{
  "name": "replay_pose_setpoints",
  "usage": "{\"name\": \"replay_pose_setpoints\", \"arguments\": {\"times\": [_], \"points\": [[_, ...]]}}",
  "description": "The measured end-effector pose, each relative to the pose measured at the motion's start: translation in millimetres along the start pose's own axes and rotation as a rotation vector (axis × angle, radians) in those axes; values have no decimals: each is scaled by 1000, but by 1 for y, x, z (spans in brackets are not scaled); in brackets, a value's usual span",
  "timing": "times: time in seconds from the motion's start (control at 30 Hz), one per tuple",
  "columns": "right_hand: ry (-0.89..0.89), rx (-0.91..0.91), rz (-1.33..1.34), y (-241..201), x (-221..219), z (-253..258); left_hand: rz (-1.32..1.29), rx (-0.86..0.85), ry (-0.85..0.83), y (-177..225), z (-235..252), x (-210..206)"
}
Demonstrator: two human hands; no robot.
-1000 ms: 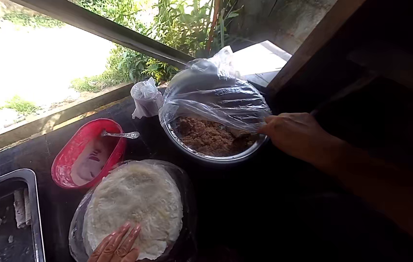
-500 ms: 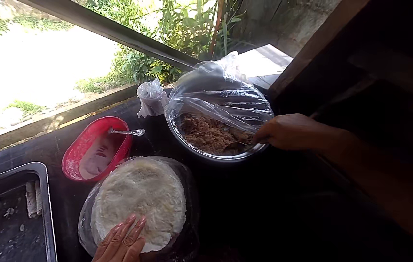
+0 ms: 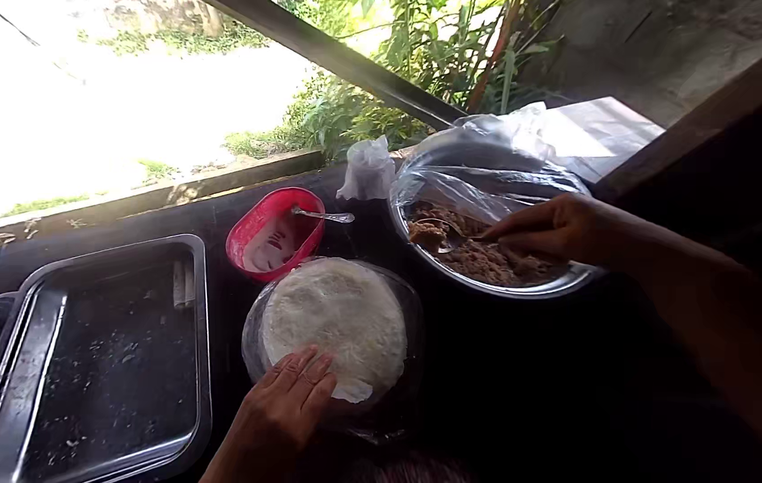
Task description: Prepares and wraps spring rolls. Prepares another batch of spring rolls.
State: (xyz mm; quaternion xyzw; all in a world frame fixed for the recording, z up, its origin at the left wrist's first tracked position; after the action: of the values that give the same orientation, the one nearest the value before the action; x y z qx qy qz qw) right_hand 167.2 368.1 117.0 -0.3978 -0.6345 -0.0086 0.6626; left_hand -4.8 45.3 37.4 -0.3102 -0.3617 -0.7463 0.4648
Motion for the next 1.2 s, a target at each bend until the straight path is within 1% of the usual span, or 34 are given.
{"name": "replay_pose_setpoints", "arguments": {"times": [0.1, 0.17, 0.2, 0.23, 0.33, 0.43, 0.53, 0.63, 0.73, 0.83, 1.0, 1.13, 1.2], "points": [[-35, 72, 44, -42, -29, 1, 4, 14, 55, 8, -2, 1], [-59, 171, 18, -65, -55, 0, 0, 26, 71, 13, -3, 0], [-42, 231, -31, -73, -68, -1, -1, 31, 76, 14, -4, -1], [14, 297, -104, -80, -81, -3, 1, 32, 78, 15, -5, -1], [291, 459, -321, -96, -115, -17, 3, 32, 78, 15, -9, 0], [494, 497, -481, -98, -136, -31, -1, 31, 81, 15, -13, 3], [586, 445, -608, -101, -128, -43, 0, 34, 78, 14, -15, 3], [613, 417, -602, -109, -116, -54, -6, 40, 91, 13, -16, 2], [592, 451, -550, -117, -122, -57, -8, 50, 102, 12, -15, 1], [571, 483, -583, -118, -133, -51, -3, 53, 100, 12, -16, 1], [580, 484, -574, -123, -120, -49, 6, 59, 92, 12, -16, 1], [558, 491, -561, -123, -128, -41, 0, 60, 92, 12, -16, 0], [559, 485, -545, -119, -124, -41, 0, 60, 91, 11, -16, 0]]}}
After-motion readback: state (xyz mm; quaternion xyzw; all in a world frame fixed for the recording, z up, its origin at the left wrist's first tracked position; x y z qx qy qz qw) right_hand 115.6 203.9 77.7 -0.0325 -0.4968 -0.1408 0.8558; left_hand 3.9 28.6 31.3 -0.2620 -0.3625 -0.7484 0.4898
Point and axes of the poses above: each hand's wrist, its own z-axis towards the middle knuckle, its own x-axis out of the back of the hand, y = z × x, the point moved 7 cm from there along z, towards the middle knuckle, and after that the axes turned 13 degrees about -z, right-handed, at the moved point
